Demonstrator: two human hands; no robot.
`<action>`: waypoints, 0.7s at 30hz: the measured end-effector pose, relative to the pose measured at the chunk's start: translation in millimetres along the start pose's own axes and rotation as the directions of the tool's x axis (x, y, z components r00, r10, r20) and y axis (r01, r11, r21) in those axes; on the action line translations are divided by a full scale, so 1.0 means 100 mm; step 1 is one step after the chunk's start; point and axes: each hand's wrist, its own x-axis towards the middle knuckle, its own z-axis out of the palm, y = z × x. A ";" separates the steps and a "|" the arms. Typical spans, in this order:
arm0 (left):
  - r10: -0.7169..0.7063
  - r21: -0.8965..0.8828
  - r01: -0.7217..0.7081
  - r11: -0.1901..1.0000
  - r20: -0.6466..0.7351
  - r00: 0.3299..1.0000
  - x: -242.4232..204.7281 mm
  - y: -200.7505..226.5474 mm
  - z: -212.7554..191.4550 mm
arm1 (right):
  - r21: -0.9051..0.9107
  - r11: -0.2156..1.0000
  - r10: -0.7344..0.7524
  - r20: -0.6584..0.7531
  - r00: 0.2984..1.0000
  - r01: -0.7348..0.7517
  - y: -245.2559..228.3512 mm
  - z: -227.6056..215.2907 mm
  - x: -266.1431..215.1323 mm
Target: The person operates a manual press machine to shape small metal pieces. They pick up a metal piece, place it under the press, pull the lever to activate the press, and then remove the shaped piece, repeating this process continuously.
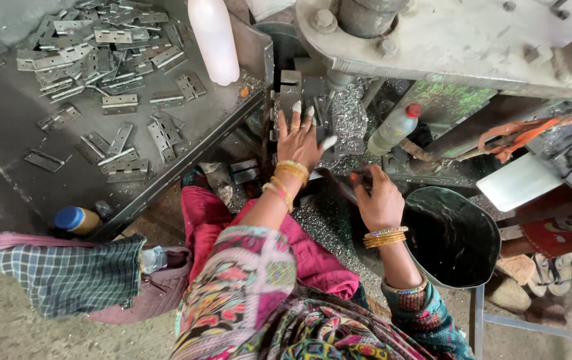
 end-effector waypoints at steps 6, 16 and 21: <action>0.333 -0.067 -0.340 0.938 -0.100 0.938 -0.58 -0.26 -0.08 | -0.114 0.993 0.023 0.088 0.996 -0.013 0.00 0.00 -0.03; -0.075 0.139 0.073 0.988 0.010 0.997 -0.08 0.38 -0.04 | -0.167 0.984 -0.037 0.125 0.991 0.058 0.05 0.04 -0.02; -0.119 -0.157 0.145 0.977 0.161 0.980 -0.29 0.05 -0.11 | -0.202 0.979 0.054 0.230 0.972 -0.007 0.03 0.03 0.03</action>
